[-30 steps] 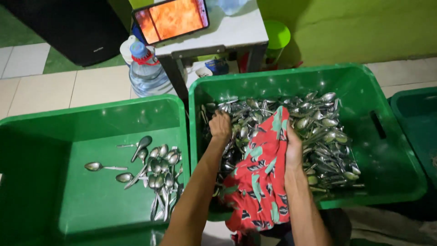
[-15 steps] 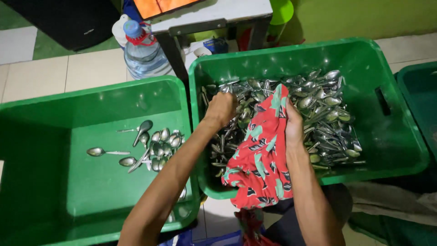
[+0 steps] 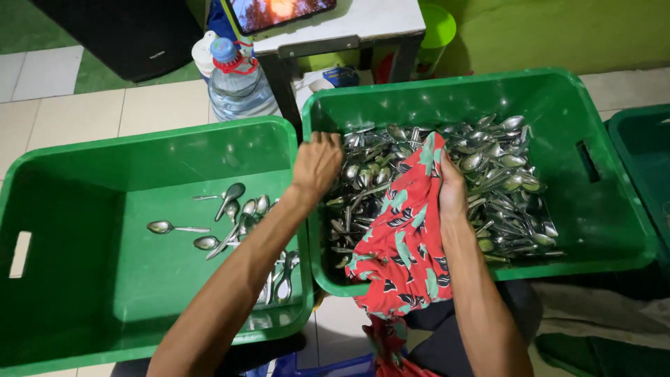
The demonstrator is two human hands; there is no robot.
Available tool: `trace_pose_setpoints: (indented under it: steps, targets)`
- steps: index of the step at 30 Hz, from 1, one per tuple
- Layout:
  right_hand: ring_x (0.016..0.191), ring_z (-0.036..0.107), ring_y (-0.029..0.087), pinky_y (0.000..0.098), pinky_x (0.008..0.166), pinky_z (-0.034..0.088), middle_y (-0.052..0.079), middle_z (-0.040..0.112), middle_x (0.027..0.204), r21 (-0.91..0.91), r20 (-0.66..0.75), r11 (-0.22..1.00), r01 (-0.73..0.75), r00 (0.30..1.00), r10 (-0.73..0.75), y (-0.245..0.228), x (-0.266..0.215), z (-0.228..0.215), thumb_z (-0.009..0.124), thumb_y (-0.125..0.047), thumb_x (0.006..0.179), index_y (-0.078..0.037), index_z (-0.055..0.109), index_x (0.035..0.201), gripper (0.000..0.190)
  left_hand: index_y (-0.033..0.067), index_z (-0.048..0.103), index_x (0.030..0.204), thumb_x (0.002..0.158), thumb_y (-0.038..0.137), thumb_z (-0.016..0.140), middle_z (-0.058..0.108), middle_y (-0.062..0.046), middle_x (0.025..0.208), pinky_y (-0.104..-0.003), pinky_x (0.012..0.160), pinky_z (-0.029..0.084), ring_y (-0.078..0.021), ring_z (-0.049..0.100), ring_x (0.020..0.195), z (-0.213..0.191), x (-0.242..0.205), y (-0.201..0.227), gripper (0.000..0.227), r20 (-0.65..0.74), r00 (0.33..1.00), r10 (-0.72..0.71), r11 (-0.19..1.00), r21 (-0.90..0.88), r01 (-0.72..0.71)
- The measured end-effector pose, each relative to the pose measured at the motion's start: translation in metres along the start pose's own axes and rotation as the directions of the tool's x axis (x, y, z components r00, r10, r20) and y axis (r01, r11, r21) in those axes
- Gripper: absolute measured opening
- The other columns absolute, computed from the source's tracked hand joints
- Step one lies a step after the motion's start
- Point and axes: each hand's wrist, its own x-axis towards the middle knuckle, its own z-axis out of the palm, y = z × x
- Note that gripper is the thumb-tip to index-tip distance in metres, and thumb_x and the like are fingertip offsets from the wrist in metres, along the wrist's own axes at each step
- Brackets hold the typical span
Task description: Cleaning and sorting metal spoons and forks using a cloth, moving them from one green bin to another.
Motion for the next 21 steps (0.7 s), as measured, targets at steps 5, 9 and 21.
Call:
trace_pose_setpoints:
  steps: [5,9,21]
  targets:
    - [0.076,0.077,0.025,0.0408,0.070,0.066,0.014,0.077,0.092,0.041,0.004,0.998,-0.049,0.999,0.048,-0.010,-0.022,0.021,0.070,-0.037,0.095,-0.010,0.073,0.101,0.029,0.0154,0.071,0.105,0.096,0.021,0.048,0.063,-0.001,0.104,-0.030,0.069,0.051,-0.0207,0.058,0.099,0.000,-0.014,0.010,0.025,0.068,0.988,-0.142,0.974,0.186,0.127]
    - [0.076,0.077,0.024,0.0392,0.071,0.066,0.012,0.078,0.091,0.054,-0.029,0.994,-0.099,0.995,0.101,-0.013,-0.015,0.014,0.067,-0.043,0.096,-0.014,0.075,0.095,0.031,0.0038,0.064,0.100,0.093,0.009,0.047,0.060,-0.010,0.088,-0.040,0.063,0.054,-0.0301,0.065,0.085,0.004,-0.019,0.002,0.019,-0.125,0.937,-0.325,0.939,-0.156,0.305]
    - [0.075,0.076,0.022,0.0347,0.078,0.063,0.011,0.077,0.087,0.019,-0.135,0.995,-0.100,0.986,0.102,0.003,-0.002,-0.004,0.063,-0.038,0.095,-0.015,0.071,0.091,0.025,-0.0048,0.071,0.112,0.088,-0.002,0.061,0.072,-0.017,0.074,-0.027,0.059,0.056,-0.0201,0.073,0.063,0.014,-0.086,0.092,0.026,0.444,0.829,-0.339,-0.468,-0.844,0.261]
